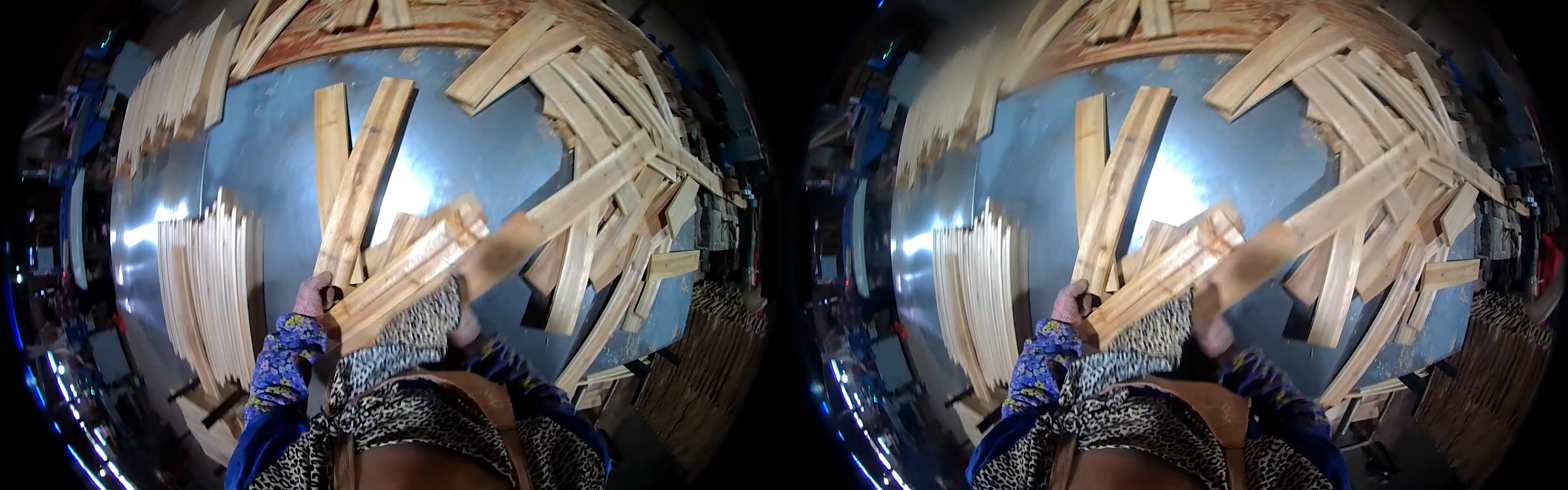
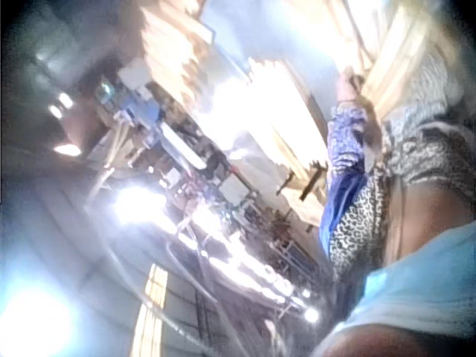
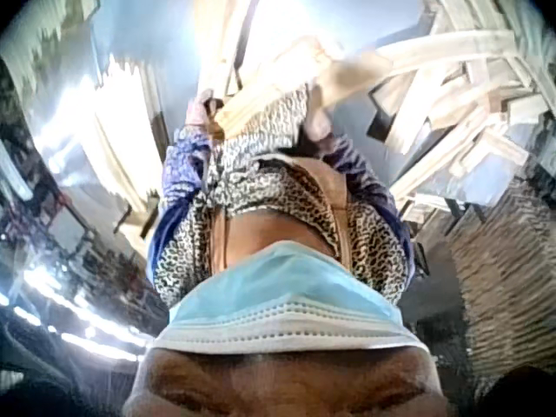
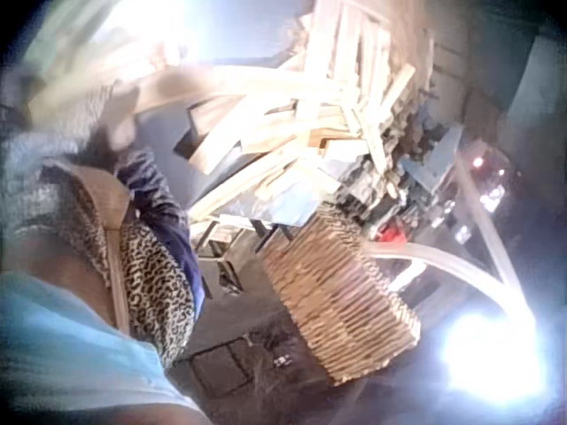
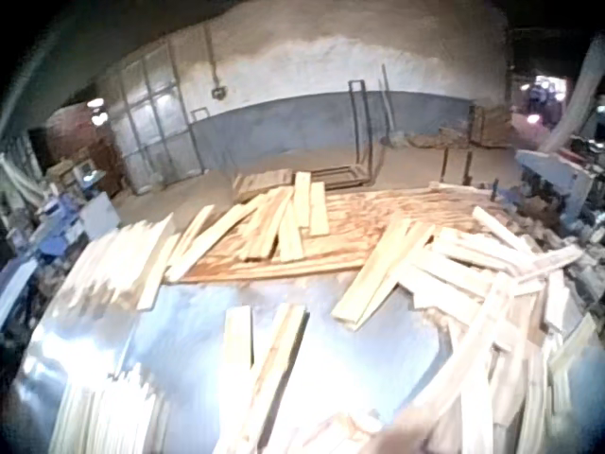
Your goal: The person repeatedly picks up thin wooden planks from a pile on a metal table and stacks them into a neat pile. The person handles the planks one by one or in small groups, aligning them before placing them in the stack.
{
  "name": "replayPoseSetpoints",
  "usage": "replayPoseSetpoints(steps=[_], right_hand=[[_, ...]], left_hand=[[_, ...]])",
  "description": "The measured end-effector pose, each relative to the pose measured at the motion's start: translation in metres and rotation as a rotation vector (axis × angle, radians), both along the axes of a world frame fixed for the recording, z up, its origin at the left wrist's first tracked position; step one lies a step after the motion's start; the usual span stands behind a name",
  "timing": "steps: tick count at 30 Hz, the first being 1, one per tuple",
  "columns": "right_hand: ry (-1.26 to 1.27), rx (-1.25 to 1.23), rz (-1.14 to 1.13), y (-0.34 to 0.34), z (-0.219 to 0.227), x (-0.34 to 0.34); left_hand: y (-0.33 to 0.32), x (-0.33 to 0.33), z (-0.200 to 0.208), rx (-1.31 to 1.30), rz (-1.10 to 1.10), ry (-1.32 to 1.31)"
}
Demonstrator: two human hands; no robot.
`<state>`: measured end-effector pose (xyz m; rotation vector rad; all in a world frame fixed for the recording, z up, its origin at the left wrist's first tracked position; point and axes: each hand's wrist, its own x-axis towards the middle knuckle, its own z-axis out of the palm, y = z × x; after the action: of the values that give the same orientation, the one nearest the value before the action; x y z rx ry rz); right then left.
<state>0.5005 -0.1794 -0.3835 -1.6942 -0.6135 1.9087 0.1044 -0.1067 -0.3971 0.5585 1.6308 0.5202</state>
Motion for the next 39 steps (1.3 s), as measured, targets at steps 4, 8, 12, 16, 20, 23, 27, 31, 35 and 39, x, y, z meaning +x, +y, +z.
replayPoseSetpoints(steps=[4,8,12,16,20,23,27,31,35,39], right_hand=[[-0.098,0.014,0.041,0.017,0.008,0.027],[-0.103,0.099,0.174,0.075,0.067,0.012],[-0.085,0.216,0.154,0.096,0.098,-0.040],[-0.080,0.115,0.310,0.123,0.100,-0.089],[-0.056,0.035,0.348,0.111,0.112,-0.213],[-0.007,-0.133,0.446,0.073,0.113,-0.313],[-0.352,0.379,1.095,0.020,0.045,-0.427],[-0.398,0.402,0.977,-0.011,0.042,-0.450],[-0.437,0.507,0.930,-0.025,0.082,-0.351],[-0.601,0.384,0.439,-0.075,0.080,-0.201]], left_hand=[[-0.063,-0.012,0.064,0.221,-0.417,1.137],[-0.030,0.035,0.090,0.805,-0.591,1.326],[-0.018,0.024,0.066,0.430,-0.539,0.966],[-0.038,-0.013,0.104,0.430,-0.363,0.690],[-0.109,-0.102,0.108,0.567,0.082,-0.036],[-0.152,-0.183,0.158,0.480,0.109,0.052],[-0.197,-0.285,0.227,0.291,0.243,0.330],[-0.248,-0.424,0.205,0.404,0.126,0.414],[-0.242,-0.434,0.184,0.195,-0.101,1.378],[-0.216,-0.297,0.140,0.505,0.339,0.515]])
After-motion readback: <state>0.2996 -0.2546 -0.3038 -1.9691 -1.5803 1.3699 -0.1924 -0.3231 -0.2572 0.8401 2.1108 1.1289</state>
